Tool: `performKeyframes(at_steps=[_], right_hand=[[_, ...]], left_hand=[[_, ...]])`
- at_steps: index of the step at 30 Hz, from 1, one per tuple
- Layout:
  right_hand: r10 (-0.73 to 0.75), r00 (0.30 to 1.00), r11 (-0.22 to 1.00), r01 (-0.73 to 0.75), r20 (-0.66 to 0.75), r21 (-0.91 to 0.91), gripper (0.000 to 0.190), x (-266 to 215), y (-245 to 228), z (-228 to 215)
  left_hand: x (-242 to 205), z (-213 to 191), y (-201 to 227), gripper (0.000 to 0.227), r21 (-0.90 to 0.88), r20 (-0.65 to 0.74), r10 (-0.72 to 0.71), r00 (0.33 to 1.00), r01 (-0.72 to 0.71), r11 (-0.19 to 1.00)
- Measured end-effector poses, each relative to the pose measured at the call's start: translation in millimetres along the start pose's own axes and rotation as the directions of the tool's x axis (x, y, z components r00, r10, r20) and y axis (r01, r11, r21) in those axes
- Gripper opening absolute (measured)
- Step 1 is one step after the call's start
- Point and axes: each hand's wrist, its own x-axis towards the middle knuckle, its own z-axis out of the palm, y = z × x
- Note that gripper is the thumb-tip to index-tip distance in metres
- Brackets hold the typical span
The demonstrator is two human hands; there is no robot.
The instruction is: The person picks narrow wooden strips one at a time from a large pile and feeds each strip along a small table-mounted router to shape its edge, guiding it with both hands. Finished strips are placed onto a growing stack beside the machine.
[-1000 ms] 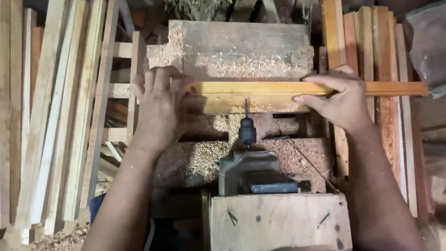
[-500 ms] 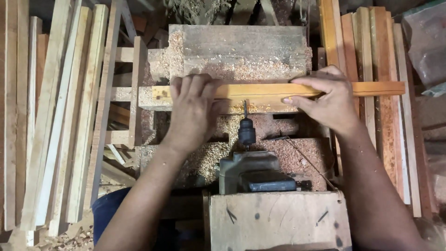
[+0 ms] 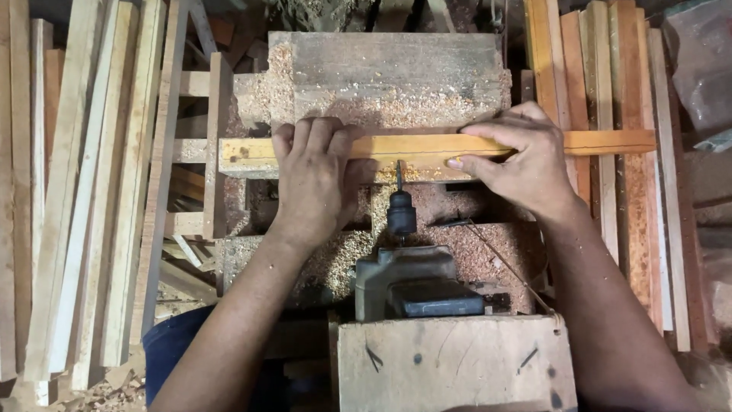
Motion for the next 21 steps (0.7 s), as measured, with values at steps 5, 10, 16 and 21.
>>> performKeyframes(at_steps=[5, 10, 16, 21], right_hand=[[-0.026, 1.0, 1.0, 0.026, 0.008, 0.017, 0.034, 3, -4, 0], [-0.01, 1.0, 1.0, 0.01, 0.008, -0.006, 0.037, 3, -22, 0], [0.016, 1.0, 1.0, -0.016, -0.021, -0.004, 0.033, 6, -22, 9], [-0.037, 0.997, 0.999, 0.038, -0.061, 0.009, 0.036, 13, -21, 22]], left_hand=[[-4, 4, -2, 0.037, 0.018, -0.003, 0.0, 1.0, 0.0, 1.0], [-5, -5, 7, 0.036, -0.036, 0.012, -0.017, 1.0, 0.018, 0.999], [0, -4, 9, 0.042, -0.006, 0.051, -0.009, 0.999, 0.009, 1.0], [6, -3, 3, 0.037, -0.007, 0.003, 0.01, 1.0, -0.01, 1.0]])
